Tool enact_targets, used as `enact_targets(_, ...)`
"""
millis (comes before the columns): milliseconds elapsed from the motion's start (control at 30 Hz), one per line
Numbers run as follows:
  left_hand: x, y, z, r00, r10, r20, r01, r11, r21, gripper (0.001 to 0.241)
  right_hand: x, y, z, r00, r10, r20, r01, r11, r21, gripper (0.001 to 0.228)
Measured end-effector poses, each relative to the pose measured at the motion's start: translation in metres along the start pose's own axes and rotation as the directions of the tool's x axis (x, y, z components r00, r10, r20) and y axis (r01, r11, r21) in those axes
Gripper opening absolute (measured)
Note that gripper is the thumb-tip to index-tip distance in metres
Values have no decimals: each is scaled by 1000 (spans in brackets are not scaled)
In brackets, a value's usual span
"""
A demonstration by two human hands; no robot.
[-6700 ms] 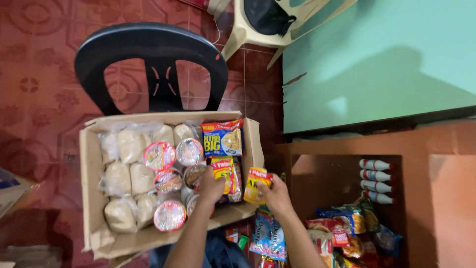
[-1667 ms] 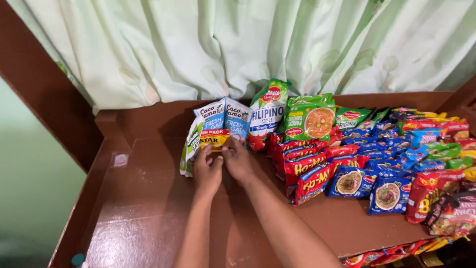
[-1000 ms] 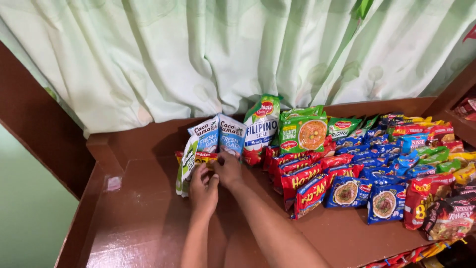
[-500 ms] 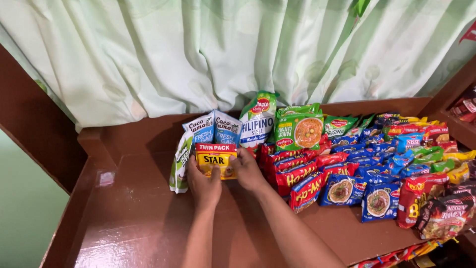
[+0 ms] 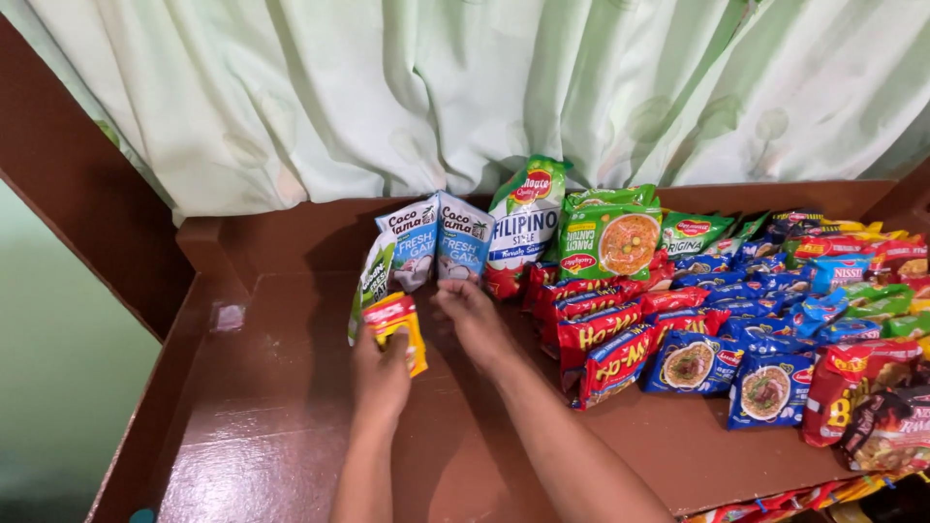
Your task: Picking various food items from a shelf and packing them into a cardboard box.
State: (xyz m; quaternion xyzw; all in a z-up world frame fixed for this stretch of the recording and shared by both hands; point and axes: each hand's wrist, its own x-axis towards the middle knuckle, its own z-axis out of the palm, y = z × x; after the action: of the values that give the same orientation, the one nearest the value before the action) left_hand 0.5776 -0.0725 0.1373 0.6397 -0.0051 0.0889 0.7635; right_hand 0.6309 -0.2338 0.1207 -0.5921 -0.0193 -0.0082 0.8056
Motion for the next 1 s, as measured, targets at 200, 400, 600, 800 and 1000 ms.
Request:
enact_targets(200,-9,22,-36,957,71,-282,-66,997,27,29,13,3,62,997,2,80,25,945,-327,52)
enact_targets(400,-6,-5,-74,910,179,-374,-99,970,223,26,30,25,70,955,-125,268,210,925,-316,64)
enact_targets(600,-35,-4,-86,840,193,-507,-108,975,193,39,25,51,66,930,-150,336,238,942,-238,28)
enact_targets(800,-71,24,-83,778,255,-575,-30,928,371,38,-20,21,77,906,-275,322,385,851,-356,25)
enact_targets(1000,-109,46,-59,704,336,-626,-93,917,388,38,-53,5,75,885,-263,385,388,873,-296,24)
